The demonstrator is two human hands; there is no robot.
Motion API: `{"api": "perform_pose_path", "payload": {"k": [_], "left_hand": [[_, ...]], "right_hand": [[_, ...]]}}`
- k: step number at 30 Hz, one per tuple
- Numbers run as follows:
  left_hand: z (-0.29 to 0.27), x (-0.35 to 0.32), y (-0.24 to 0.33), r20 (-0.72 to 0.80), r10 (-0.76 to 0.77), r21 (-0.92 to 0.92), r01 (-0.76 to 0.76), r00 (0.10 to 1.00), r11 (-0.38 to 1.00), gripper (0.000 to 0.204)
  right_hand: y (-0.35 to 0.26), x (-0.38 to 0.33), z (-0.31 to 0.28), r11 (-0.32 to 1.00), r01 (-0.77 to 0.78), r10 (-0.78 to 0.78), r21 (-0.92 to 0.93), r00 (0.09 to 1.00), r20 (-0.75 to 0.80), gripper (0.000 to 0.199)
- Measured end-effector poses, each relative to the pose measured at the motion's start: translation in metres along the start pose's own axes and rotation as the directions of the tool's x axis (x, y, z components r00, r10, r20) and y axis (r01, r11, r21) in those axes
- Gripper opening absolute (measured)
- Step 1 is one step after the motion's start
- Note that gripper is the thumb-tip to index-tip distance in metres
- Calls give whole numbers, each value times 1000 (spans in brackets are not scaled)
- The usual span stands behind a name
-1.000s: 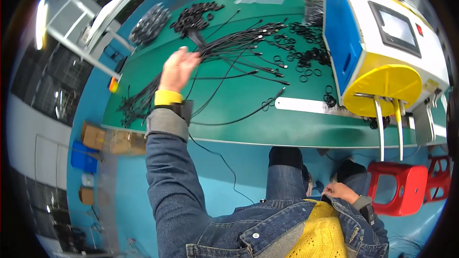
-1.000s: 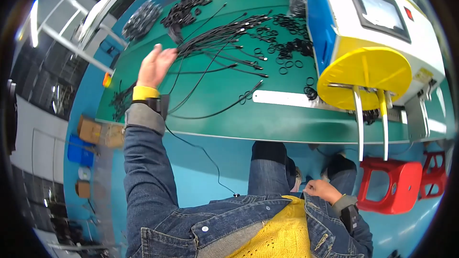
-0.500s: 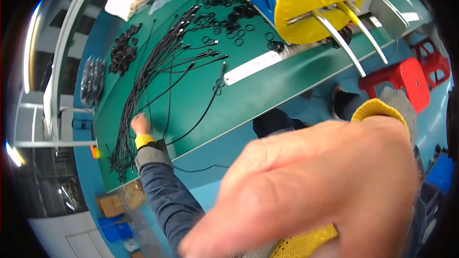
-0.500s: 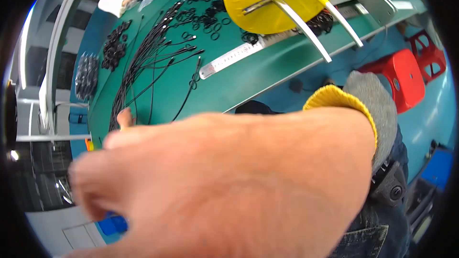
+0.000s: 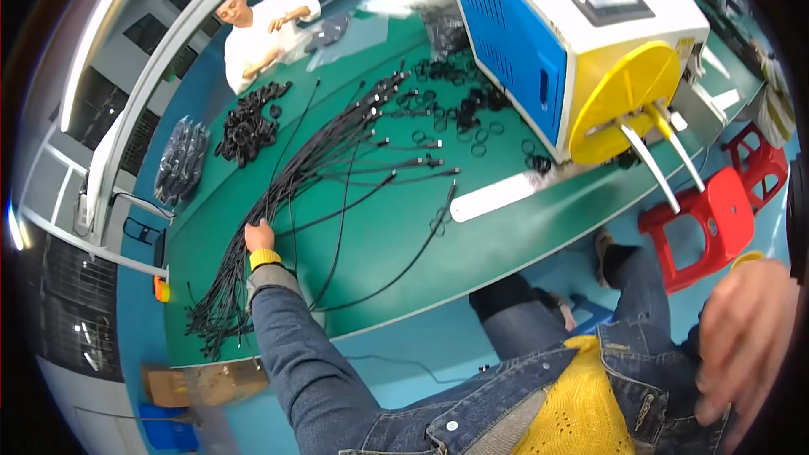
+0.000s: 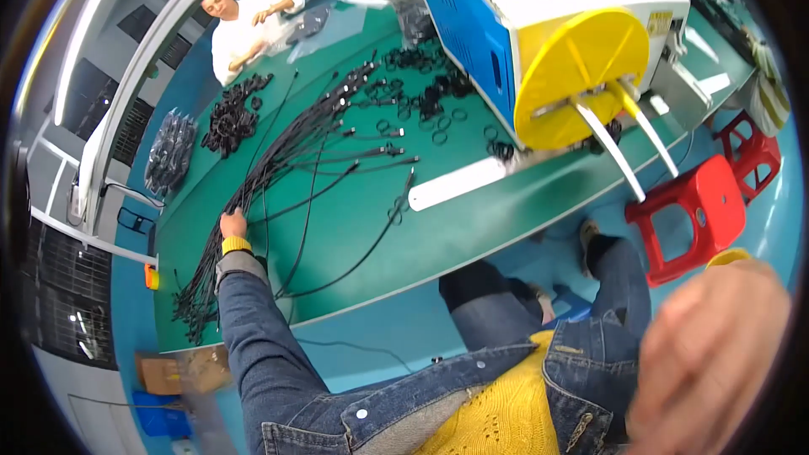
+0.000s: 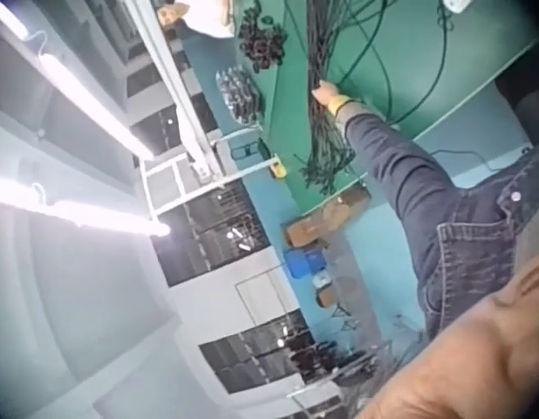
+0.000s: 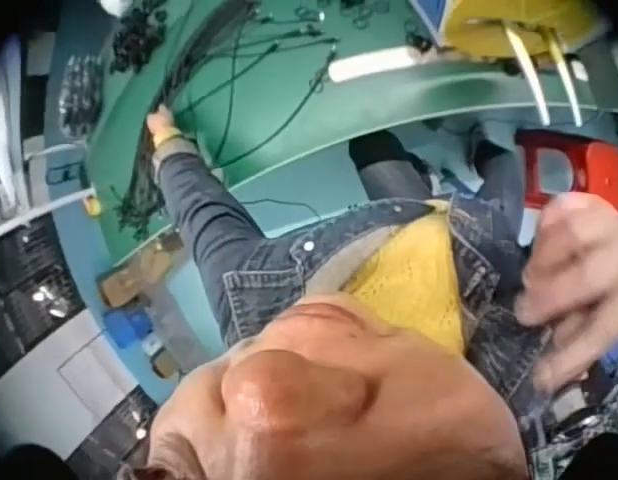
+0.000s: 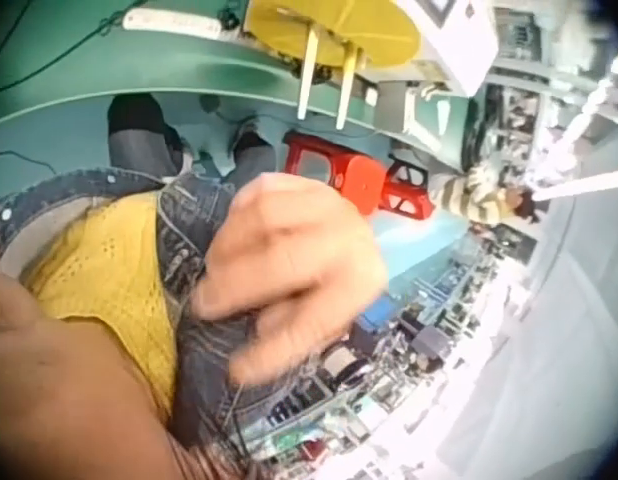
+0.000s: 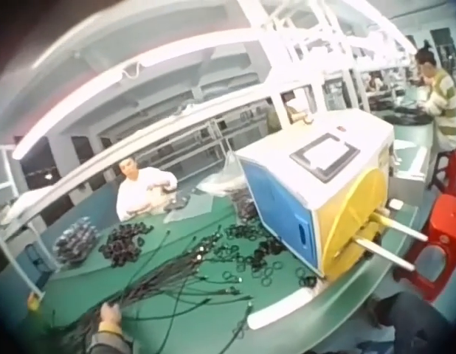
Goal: Winding black electrical cables onto a yellow spool machine at a production workbench.
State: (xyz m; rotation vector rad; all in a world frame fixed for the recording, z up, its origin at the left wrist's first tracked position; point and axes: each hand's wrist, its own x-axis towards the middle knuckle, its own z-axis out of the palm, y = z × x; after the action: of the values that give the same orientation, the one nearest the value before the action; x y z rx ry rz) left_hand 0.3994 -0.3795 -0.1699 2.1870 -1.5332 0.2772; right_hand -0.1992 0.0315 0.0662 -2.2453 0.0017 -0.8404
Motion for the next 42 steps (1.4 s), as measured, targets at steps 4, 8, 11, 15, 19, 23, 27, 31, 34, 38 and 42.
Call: {"api": "perform_pose_path", "payload": {"k": [4, 8, 11, 15, 19, 23, 27, 31, 34, 38, 42], "left_hand": [[11, 2, 16, -6, 29, -131, -30, 1000, 991, 38], [-8, -4, 55, 170, 134, -107, -117, 976, 987, 33], [-8, 8, 54, 201, 155, -32, -152, 967, 988, 33], [9, 41, 17, -92, 154, -277, -174, 984, 945, 25], [-68, 36, 43, -403, -218, -842, -266, 889, 470, 17], [-185, -71, 81, -425, -15, -819, -377, 905, 432, 22], [-235, -209, 76, -395, 166, -662, -405, 904, 630, 22], [-260, -325, 41, -357, 363, -666, -507, 860, 546, 14], [-285, -371, 22, -379, 357, -687, -518, 854, 509, 11], [-308, -409, 1, -410, 305, -752, -508, 860, 420, 8], [-308, -415, 2, -313, 297, -767, -424, 902, 482, 8]], "right_hand": [[0, -34, 38, 896, -443, 442, 25, 886, -141, 27], [-6, -56, 59, 808, -578, 586, 110, 771, -251, 27], [-1, -58, 60, 794, -591, 606, 140, 755, -250, 30], [12, -60, 57, 788, -583, 615, 197, 759, -213, 29], [27, -68, 56, 772, -554, 620, 311, 764, -177, 30], [76, -72, 72, 669, -602, 689, 436, 722, -61, 45], [121, -19, 83, 665, -737, 652, -122, 653, -385, 86], [163, 51, 88, 678, -369, 77, -635, 896, -438, 92], [184, 87, 124, 689, -232, 23, -687, 954, -299, 87], [193, 91, 180, 944, -161, 236, -288, 939, 251, 49], [167, 54, 199, 977, -203, 174, 65, 936, 307, 27]]}}
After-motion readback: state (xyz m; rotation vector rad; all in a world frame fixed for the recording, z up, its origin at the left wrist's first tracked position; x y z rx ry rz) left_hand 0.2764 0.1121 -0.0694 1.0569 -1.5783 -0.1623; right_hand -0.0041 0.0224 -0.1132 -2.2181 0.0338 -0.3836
